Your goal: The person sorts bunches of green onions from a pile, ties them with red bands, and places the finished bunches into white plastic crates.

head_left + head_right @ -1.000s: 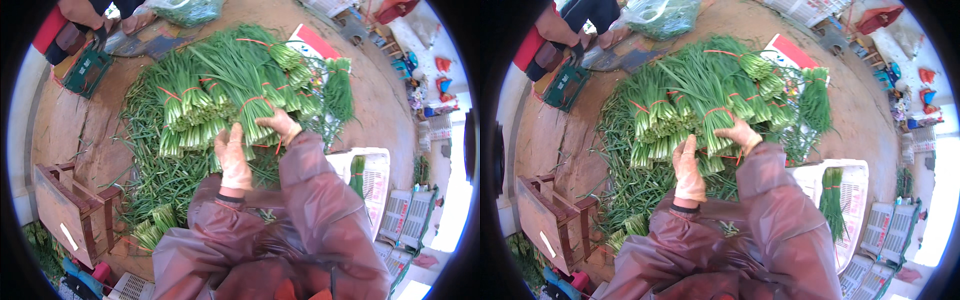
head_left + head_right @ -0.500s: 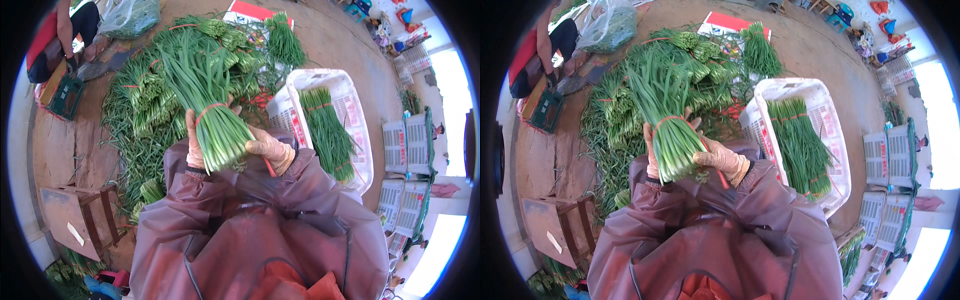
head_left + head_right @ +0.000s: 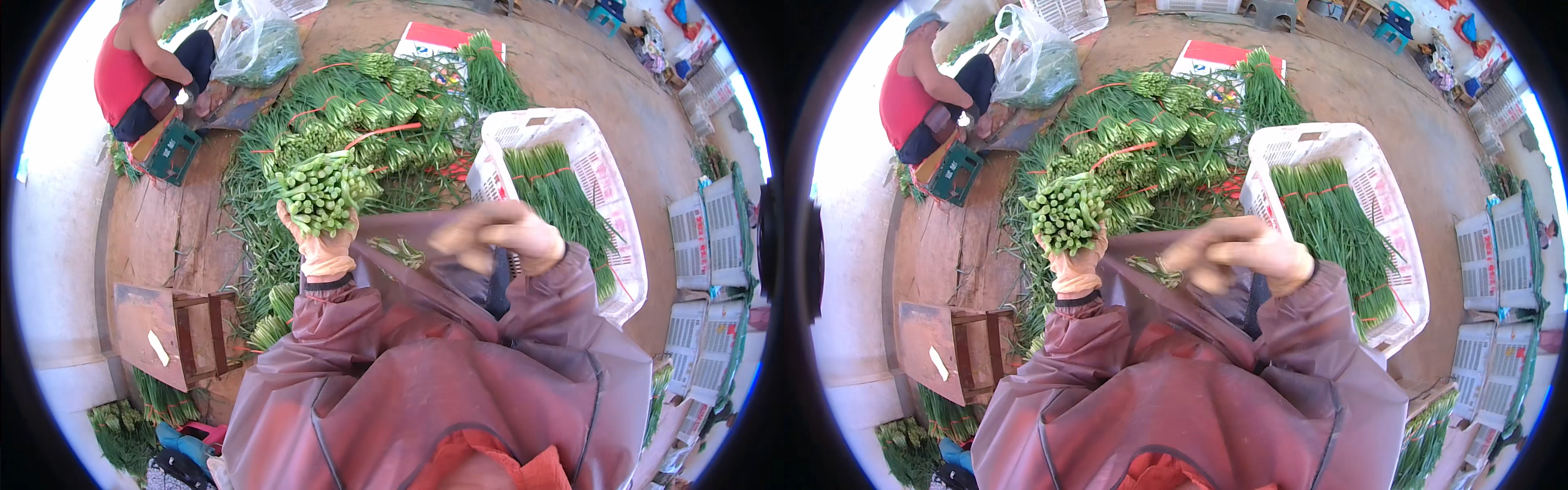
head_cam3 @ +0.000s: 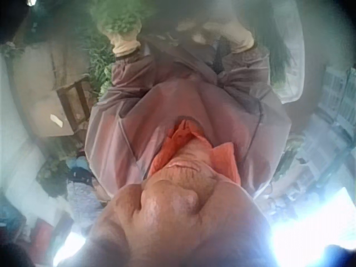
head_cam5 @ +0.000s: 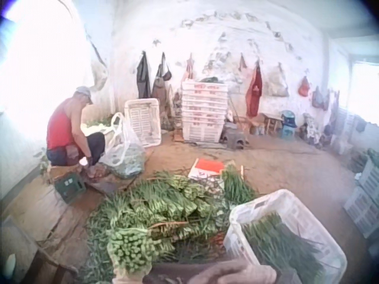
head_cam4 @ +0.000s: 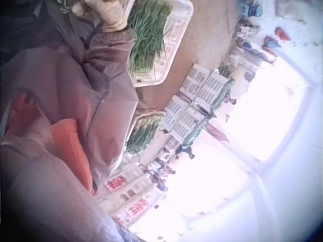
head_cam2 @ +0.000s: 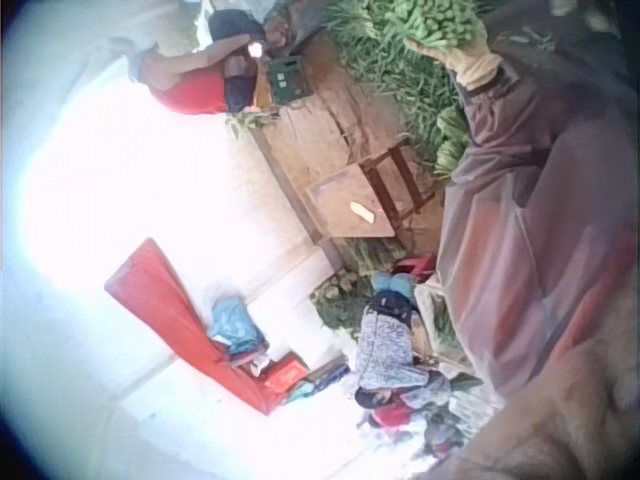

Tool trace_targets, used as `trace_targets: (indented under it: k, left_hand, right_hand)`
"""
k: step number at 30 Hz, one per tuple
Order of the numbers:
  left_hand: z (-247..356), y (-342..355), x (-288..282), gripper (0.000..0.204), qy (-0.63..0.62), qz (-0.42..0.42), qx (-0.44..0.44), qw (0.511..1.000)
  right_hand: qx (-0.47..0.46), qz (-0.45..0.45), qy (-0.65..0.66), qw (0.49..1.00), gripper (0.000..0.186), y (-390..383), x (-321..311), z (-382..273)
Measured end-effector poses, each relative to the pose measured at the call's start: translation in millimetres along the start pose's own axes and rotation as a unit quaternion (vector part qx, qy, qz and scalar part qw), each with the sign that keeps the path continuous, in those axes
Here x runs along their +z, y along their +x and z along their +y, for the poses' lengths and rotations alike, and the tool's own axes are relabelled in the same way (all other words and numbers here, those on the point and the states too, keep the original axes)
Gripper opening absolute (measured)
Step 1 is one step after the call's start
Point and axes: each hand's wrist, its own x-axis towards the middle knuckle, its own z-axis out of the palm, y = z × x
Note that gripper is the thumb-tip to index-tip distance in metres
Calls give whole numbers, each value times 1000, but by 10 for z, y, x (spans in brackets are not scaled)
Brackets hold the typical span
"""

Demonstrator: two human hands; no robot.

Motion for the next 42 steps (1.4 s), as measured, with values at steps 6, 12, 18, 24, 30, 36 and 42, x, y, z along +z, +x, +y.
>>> trace_targets:
  k: [6, 12, 18, 24, 30, 36, 42]
  left_hand:
    - [-114, -72, -17, 64, -386, -3, -150, 910]
    - [-337, -103, 32, 61, -13, -30, -72, 997]
    - [-286, -181, 36, 53, 255, -17, -26, 966]
    - [-357, -474, 82, 59, 537, 107, -34, 836]
    - [-787, -764, -46, 45, 664, 101, 1, 741]
    - [-563, -413, 47, 41, 594, 155, -21, 789]
    - [-487, -487, -98, 42, 536, 158, 13, 829]
  right_hand:
    - [49, 153, -281, 946, 39, 331, 457, 256]
    - [24, 165, -307, 937, 22, 533, 828, 386]
    - [99, -48, 16, 994, 14, 106, 470, -42]
    - [116, 111, -213, 964, 71, 119, -254, 418]
    - [110, 155, -30, 981, 72, 1050, 506, 707]
    - [112, 223, 99, 963, 47, 901, 575, 1026]
    - [94, 309, 129, 937, 37, 738, 591, 1096]
